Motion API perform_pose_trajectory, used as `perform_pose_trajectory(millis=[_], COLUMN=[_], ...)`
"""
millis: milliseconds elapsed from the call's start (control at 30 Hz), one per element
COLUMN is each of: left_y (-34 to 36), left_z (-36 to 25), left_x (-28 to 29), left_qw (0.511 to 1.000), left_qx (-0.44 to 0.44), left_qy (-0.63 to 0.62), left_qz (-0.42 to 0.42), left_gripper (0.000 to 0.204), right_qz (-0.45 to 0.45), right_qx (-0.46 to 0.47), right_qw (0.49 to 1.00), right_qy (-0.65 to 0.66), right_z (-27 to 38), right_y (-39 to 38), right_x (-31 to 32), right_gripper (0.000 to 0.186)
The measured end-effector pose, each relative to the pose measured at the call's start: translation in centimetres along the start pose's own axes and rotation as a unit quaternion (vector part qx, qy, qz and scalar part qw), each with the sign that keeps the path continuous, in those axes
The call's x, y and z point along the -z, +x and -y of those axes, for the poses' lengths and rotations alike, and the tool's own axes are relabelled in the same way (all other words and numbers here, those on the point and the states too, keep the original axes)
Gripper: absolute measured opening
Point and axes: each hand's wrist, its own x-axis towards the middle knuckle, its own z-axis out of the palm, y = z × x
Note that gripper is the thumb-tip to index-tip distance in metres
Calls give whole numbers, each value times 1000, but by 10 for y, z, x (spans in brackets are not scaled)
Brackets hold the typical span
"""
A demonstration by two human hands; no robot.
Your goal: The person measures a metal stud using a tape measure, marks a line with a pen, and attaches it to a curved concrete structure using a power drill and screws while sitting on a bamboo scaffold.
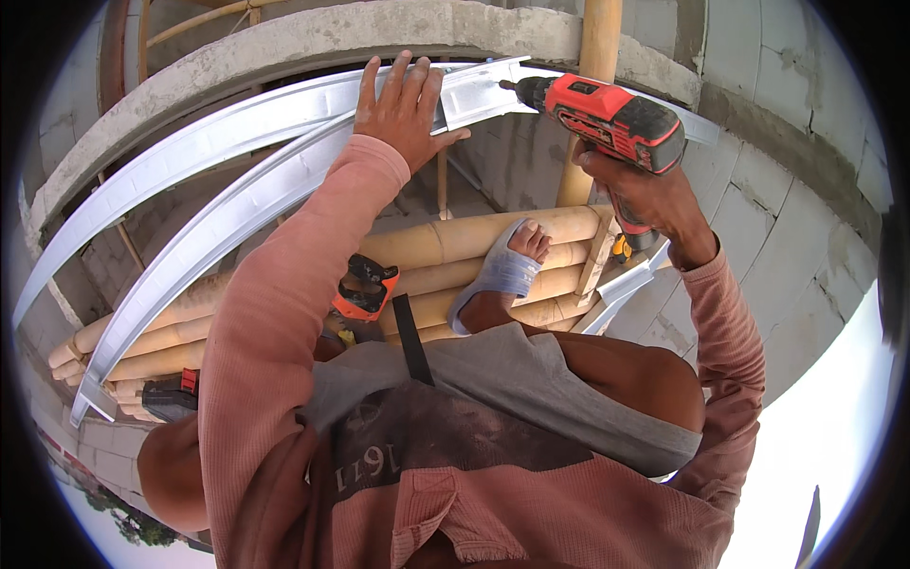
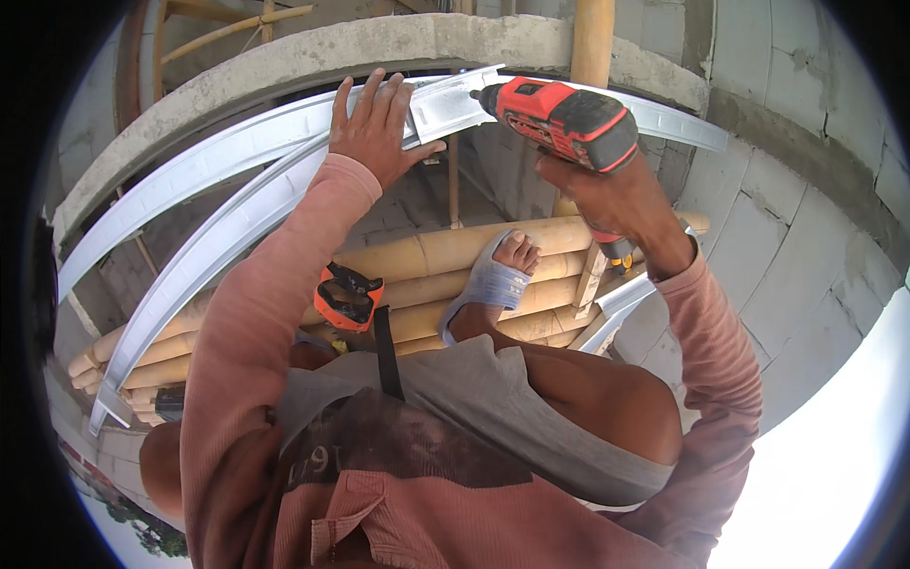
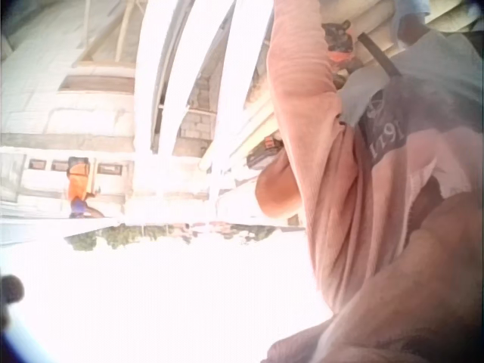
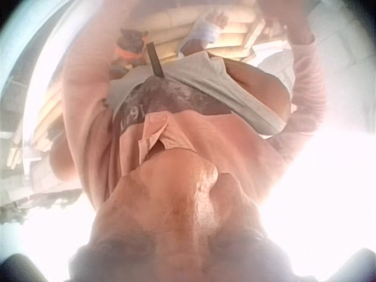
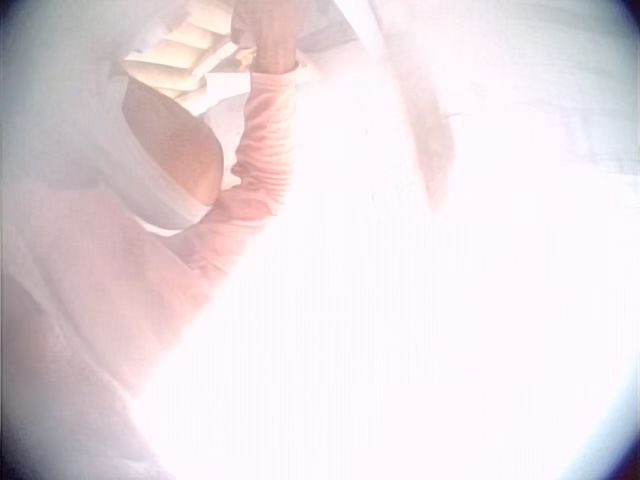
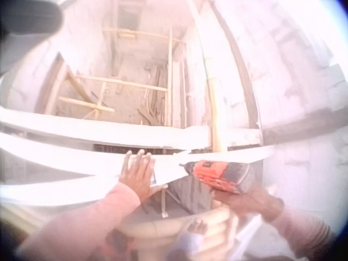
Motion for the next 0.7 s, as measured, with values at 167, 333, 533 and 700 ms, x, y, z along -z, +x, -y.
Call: perform_pose_trajectory(millis=[167, 333, 533, 700], left_y=[2, -1, 0, 2], left_z=[0, 4, 4, 2], left_x=[1, -6, -6, -2], left_qw=[1000, 999, 998, 998], left_qx=[-8, -12, -16, -19], left_qy=[-16, -31, -36, -41], left_qz=[-11, -26, -41, -41], left_gripper=[94, 92, 89, 89], right_qz=[65, 49, 43, 63], right_qx=[19, -127, -134, -73], right_qw=[994, 990, 987, 995], right_qy=[-91, -48, -74, -27], right_z=[5, 29, 36, 36], right_y=[12, 15, 16, 18], right_x=[18, 14, 14, 20], right_gripper=[16, 17, 21, 27])
